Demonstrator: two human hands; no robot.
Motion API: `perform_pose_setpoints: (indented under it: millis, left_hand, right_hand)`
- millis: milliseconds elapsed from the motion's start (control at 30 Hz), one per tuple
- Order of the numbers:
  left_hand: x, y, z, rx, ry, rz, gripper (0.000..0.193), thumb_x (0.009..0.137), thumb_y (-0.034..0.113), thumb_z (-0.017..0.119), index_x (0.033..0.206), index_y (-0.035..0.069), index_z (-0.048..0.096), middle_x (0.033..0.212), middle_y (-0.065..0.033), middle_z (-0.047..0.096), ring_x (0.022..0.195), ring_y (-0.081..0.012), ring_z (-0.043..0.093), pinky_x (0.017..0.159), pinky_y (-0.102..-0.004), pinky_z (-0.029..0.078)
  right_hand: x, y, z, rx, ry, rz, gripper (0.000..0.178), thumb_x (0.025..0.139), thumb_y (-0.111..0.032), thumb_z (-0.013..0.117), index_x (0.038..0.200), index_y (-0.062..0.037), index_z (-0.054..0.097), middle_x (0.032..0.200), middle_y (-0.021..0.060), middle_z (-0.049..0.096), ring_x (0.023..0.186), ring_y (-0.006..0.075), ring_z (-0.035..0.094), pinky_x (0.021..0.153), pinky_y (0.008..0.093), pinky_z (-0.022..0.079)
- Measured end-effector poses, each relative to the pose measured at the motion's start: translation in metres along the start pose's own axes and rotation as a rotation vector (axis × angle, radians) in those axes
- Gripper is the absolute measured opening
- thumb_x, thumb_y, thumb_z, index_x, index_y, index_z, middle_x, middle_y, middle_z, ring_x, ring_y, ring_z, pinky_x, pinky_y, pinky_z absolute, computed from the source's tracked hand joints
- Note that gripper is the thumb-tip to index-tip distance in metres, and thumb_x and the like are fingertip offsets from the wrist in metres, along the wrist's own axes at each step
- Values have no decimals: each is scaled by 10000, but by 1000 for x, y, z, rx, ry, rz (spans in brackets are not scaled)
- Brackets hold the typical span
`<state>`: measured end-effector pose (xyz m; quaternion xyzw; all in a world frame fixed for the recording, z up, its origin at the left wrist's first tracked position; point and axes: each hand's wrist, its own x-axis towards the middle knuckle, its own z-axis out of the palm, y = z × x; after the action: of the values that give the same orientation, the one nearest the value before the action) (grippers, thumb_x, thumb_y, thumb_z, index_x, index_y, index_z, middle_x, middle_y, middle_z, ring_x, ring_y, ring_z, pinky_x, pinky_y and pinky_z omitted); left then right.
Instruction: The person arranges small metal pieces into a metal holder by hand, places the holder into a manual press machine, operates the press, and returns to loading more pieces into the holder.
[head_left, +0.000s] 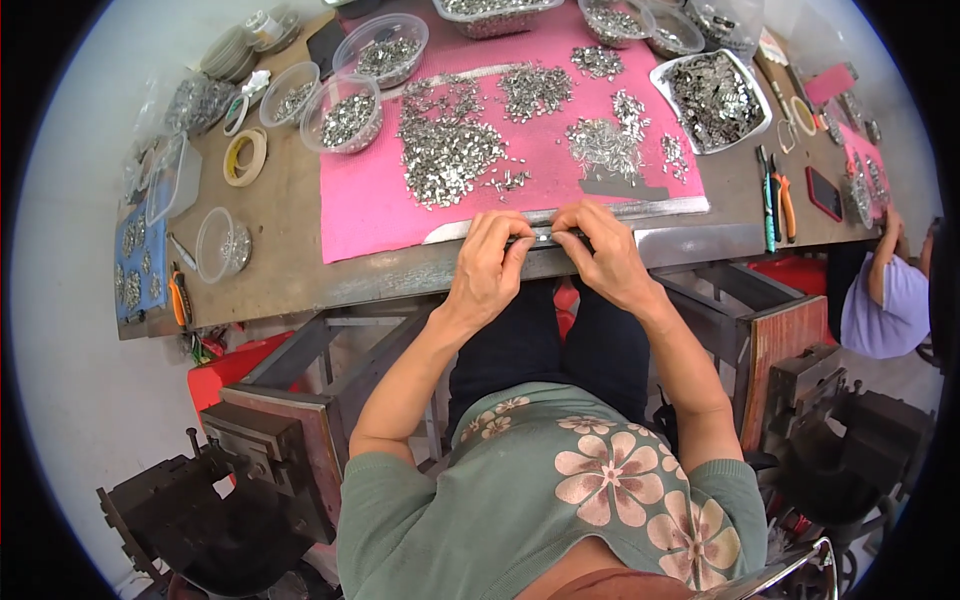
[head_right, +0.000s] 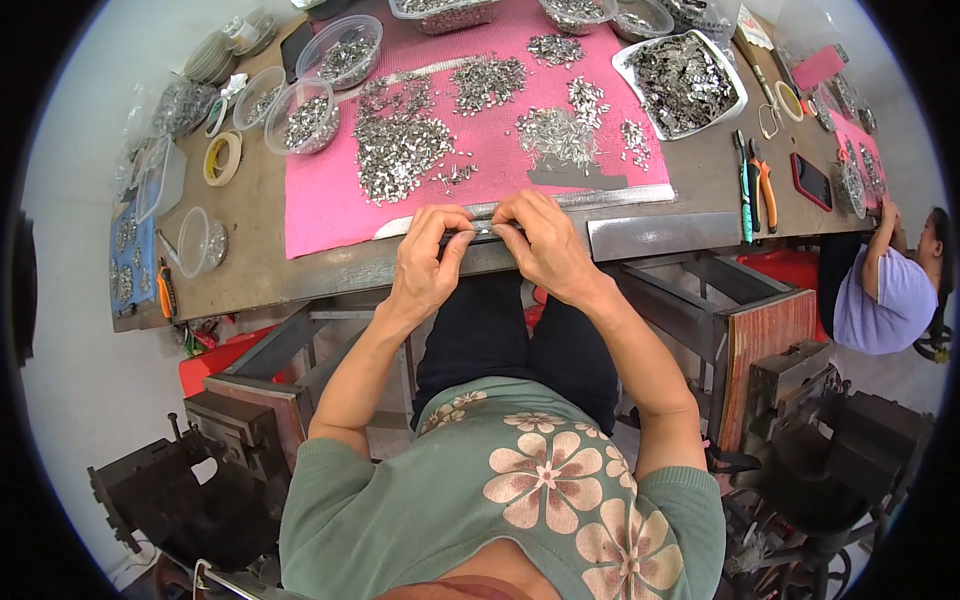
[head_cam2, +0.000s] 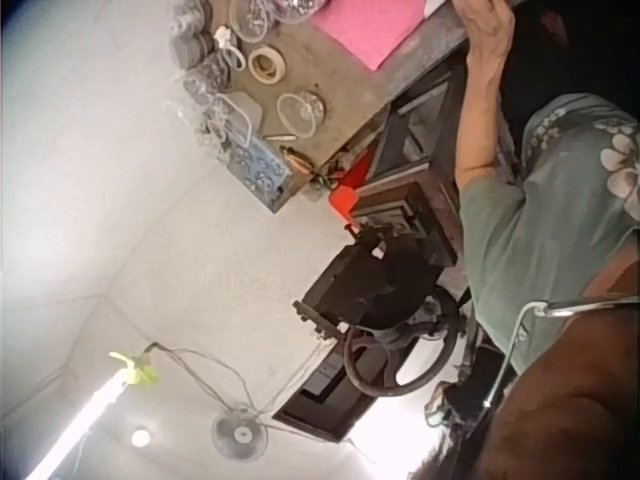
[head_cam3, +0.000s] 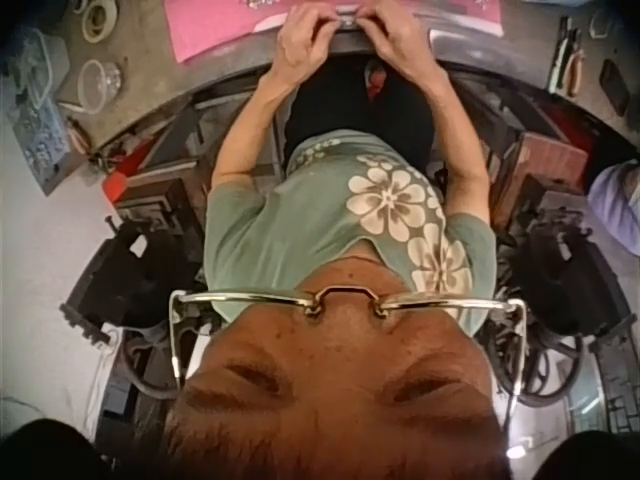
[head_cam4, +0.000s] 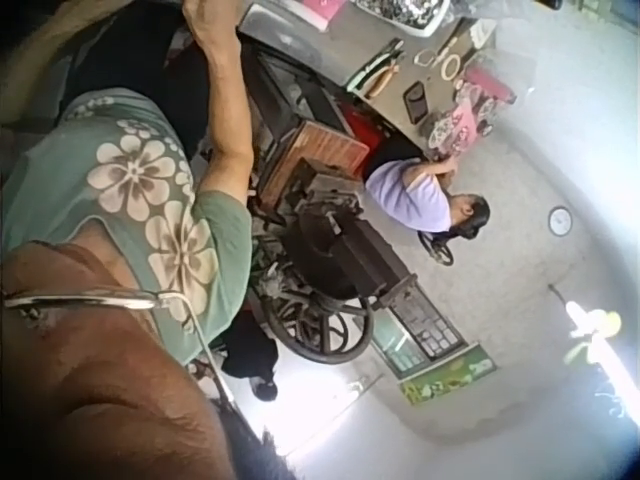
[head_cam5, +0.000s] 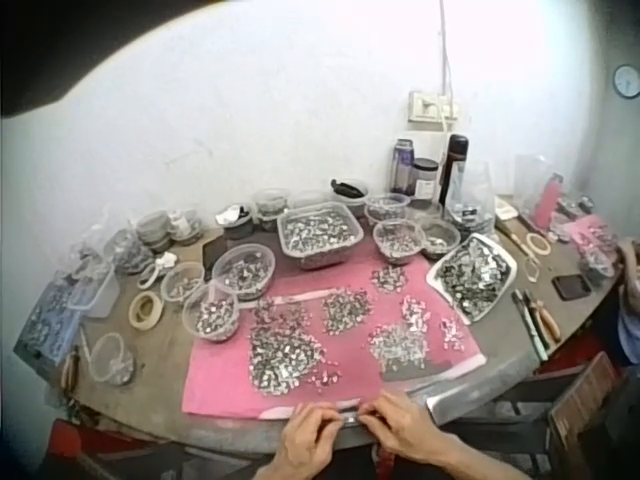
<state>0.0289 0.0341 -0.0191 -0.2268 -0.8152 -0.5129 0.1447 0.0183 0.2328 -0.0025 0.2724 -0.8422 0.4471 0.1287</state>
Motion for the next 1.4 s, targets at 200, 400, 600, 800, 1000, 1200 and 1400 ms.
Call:
perform_pose_setpoints:
  millis: [200,400,600,800,1000,1200,1400]
  left_hand:
    - [0,-2,2,80,-19,26,120,885,-37,662,985,-3,604,980,-139,646,889,-317,601,792,-396,488]
    - [2,7,0,188,-43,86,140,873,-50,670,984,-12,594,951,-155,632,859,-344,605,771,-419,489]
    - [4,11,0,238,-62,79,153,868,-36,684,990,-9,595,933,-145,639,857,-344,622,761,-428,501]
    - [3,9,1,268,-57,92,170,859,-27,701,1002,-6,613,963,-146,653,879,-343,632,774,-417,511]
    - [-5,4,1,300,42,240,158,834,28,750,974,6,679,998,-137,686,966,-325,654,860,-478,506]
    - [12,-9,-17,463,94,8,146,860,207,778,927,91,719,874,-26,672,846,-249,592,854,-407,403]
    - [34,-21,-13,651,39,-47,149,817,229,805,893,122,735,847,-13,635,886,-229,577,914,-411,363]
  right_hand:
    - [-3,1,5,-108,14,-33,131,837,23,717,934,7,631,959,129,669,895,323,645,805,409,501]
    - [-5,2,5,-129,27,-69,135,828,25,722,928,6,634,948,125,672,882,316,645,796,407,501]
    - [-5,3,7,-124,29,-51,139,826,21,725,931,1,635,936,119,674,875,313,644,792,402,500]
    - [-5,2,7,-203,38,-149,139,822,11,730,932,-11,649,961,108,678,886,306,647,803,395,497]
    - [-3,4,-5,-182,-48,-196,117,842,-32,730,946,-19,677,972,112,682,883,306,650,820,401,484]
    - [41,21,-1,-259,-70,-56,103,874,-90,718,949,-27,690,915,112,654,854,313,628,778,411,463]
    - [64,42,23,-374,-65,-77,103,857,-105,716,923,-31,688,855,109,615,875,310,616,796,428,458]
